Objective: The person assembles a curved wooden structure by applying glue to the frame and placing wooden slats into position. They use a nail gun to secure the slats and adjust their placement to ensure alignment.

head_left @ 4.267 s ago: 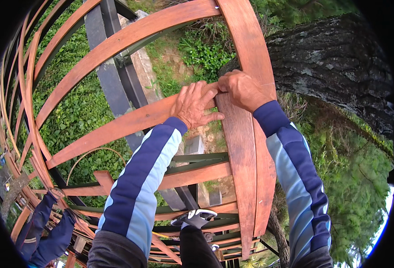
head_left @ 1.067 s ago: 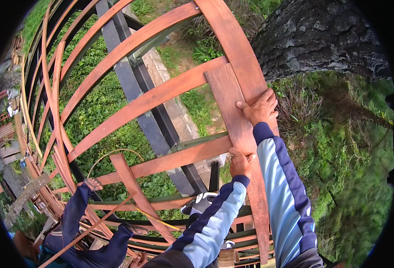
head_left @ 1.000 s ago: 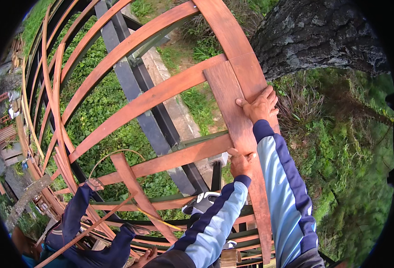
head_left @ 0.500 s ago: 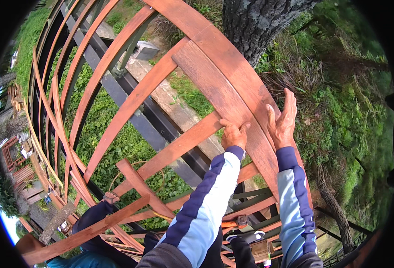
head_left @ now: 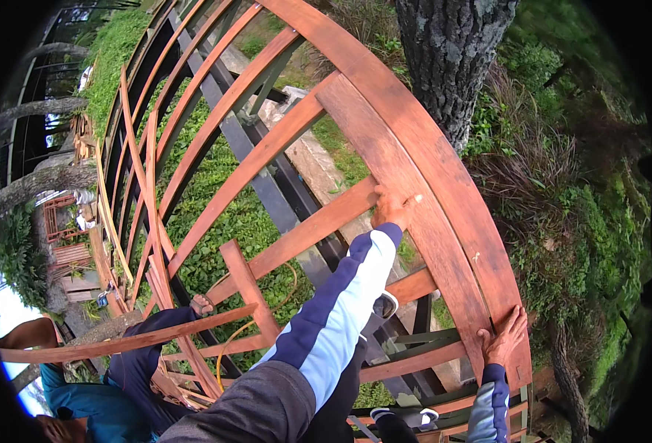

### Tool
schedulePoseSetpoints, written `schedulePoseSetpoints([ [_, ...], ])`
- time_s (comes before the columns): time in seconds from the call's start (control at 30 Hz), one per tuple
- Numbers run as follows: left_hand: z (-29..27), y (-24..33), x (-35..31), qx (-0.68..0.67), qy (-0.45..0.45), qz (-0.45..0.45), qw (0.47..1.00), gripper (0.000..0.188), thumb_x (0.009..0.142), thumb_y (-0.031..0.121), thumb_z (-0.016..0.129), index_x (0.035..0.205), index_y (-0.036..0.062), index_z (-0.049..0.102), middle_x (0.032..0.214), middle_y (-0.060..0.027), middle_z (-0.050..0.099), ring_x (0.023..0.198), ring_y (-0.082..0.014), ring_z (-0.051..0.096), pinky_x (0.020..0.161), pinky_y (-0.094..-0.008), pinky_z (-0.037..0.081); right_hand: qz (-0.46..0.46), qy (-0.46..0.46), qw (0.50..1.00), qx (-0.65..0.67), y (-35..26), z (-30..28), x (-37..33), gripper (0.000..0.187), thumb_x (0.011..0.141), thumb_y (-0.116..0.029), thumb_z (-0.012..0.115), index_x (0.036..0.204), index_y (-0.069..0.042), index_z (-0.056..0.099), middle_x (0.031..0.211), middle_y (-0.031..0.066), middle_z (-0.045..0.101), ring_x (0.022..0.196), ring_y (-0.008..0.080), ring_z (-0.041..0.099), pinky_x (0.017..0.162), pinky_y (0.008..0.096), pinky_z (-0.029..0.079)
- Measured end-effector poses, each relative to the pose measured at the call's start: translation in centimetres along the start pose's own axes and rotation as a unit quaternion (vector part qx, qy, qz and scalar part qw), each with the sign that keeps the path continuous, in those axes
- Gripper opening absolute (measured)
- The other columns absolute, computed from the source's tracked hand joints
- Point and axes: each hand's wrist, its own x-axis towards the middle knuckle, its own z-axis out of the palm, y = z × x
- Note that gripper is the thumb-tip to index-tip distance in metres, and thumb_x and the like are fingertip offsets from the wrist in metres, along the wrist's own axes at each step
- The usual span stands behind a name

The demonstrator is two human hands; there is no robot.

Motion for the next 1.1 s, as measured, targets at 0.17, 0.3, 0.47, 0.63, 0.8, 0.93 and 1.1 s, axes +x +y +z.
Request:
schedulePoseSetpoints([
  [0.17, 0.3, -0.1, -0.8, 0.047, 0.053, 0.033, 0.997, 0.088, 0.075, 0.051, 0.078, 0.125, -0.0067, 0.034, 0.121, -0.0273, 0.052, 0.110, -0.0415, 0.056, 0.090, -0.0479, 0.048, 0.014, 0.012, 1.000, 0.022, 0.1, 0.1, 0.0, 0.120, 0.058, -0.035, 0.085, 0.154, -0.016, 0.015, 0.159, 0.0101, 0.018, 0.146, 0.0355, 0.014, 0.113, 0.0613, 0.017],
  [0.3, 1.3, -0.1, -2.4, 0.107, 0.173, 0.127, 0.971, 0.081, 0.079, 0.048, 0.075, 0.128, -0.0034, 0.037, 0.129, -0.0262, 0.045, 0.118, -0.0400, 0.049, 0.099, -0.0496, 0.040, 0.016, 0.011, 0.999, 0.045, 0.2, -0.2, 0.0, 0.119, 0.059, -0.032, 0.084, 0.154, -0.018, 0.016, 0.159, 0.0085, 0.018, 0.147, 0.0348, 0.014, 0.113, 0.0632, 0.016],
  [0.47, 8.1, -2.1, -7.9, 0.297, 0.107, 0.657, 0.684, 0.085, 0.081, 0.051, 0.067, 0.140, 0.0015, 0.033, 0.140, -0.0218, 0.036, 0.131, -0.0371, 0.033, 0.111, -0.0540, 0.024, 0.010, 0.018, 0.996, 0.083, 0.7, 0.2, 0.0, 0.116, 0.059, -0.034, 0.085, 0.153, -0.019, 0.020, 0.158, 0.0071, 0.021, 0.146, 0.0335, 0.016, 0.113, 0.0655, 0.008],
  [0.63, 16.0, -5.8, -17.2, 0.340, -0.242, 0.780, 0.466, 0.114, 0.068, 0.070, 0.065, 0.149, 0.0015, 0.022, 0.155, -0.0217, 0.018, 0.145, -0.0363, 0.016, 0.118, -0.0564, 0.010, -0.007, 0.039, 0.994, 0.101, 1.6, 1.3, 0.1, 0.101, 0.068, -0.023, 0.078, 0.153, -0.019, 0.023, 0.157, 0.0065, 0.024, 0.146, 0.0333, 0.017, 0.112, 0.0667, 0.004],
  [0.8, 19.2, -6.1, -18.5, 0.420, -0.222, 0.777, 0.413, 0.133, 0.055, 0.077, 0.068, 0.151, 0.0001, 0.016, 0.158, -0.0219, 0.013, 0.147, -0.0363, 0.009, 0.116, -0.0594, 0.008, -0.028, 0.119, 0.980, 0.158, 2.1, 2.9, 0.5, 0.092, 0.068, -0.002, 0.061, 0.152, -0.018, 0.026, 0.155, 0.0061, 0.027, 0.146, 0.0325, 0.018, 0.111, 0.0684, 0.002],
  [0.93, 19.3, -6.0, -19.2, 0.415, -0.200, 0.766, 0.449, 0.140, 0.049, 0.076, 0.074, 0.150, -0.0020, 0.016, 0.158, -0.0228, 0.013, 0.148, -0.0359, 0.006, 0.114, -0.0632, 0.008, -0.023, 0.105, 0.983, 0.147, 2.2, 2.8, 1.0, 0.095, 0.065, -0.006, 0.067, 0.150, -0.018, 0.028, 0.155, 0.0069, 0.028, 0.146, 0.0318, 0.019, 0.110, 0.0696, 0.004],
  [1.1, 19.9, -6.4, -21.2, 0.478, -0.132, 0.728, 0.473, 0.145, 0.041, 0.068, 0.083, 0.150, -0.0016, 0.018, 0.158, -0.0227, 0.012, 0.148, -0.0347, 0.007, 0.108, -0.0718, 0.013, -0.034, 0.077, 0.990, 0.111, 2.5, 2.4, 1.2, 0.099, 0.064, -0.010, 0.072, 0.151, -0.017, 0.025, 0.156, 0.0071, 0.023, 0.146, 0.0305, 0.017, 0.107, 0.0732, 0.010],
])
